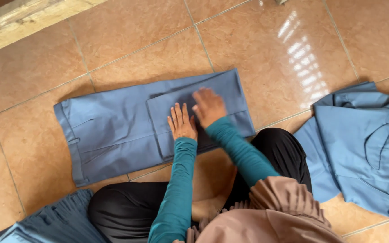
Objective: The person is sitting on a tiled floor, smoothing out and folding multiple pairs of blue trousers into neat rectangles.
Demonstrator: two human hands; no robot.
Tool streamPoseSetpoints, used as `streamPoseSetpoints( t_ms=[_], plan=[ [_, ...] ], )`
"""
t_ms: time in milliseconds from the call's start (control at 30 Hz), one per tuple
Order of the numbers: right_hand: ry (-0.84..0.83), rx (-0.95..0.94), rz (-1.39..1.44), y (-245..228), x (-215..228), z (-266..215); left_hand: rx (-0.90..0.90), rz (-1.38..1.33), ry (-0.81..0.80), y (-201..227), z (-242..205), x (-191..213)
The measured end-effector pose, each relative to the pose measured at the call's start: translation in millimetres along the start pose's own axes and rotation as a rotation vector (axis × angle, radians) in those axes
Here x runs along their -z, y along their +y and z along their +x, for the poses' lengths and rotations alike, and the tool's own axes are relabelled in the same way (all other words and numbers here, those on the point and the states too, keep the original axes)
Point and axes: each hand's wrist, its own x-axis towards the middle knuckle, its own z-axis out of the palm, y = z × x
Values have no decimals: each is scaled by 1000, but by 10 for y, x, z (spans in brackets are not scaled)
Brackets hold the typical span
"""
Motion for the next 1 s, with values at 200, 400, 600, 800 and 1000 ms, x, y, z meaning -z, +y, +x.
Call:
streamPoseSetpoints(
  t_ms=[200, 400, 600, 800, 1000],
  plan=[
    [-440, -105, -124, 21, 129, -337, -1, 100, -110, -190, 33, 290],
    [-636, -783, -116, 607, 573, -145, 199, 201, -63, -770, 59, 341],
    [-393, -321, -200, 372, 213, -232, 130, 230, 51, -401, 200, 460],
    [-828, -133, -139, 171, -408, -124, -20, 164, -367, -79, 478, 73],
    [-876, -543, -156, 1246, 29, 290, 157, 171, -317, -861, 837, 435]
  ],
)
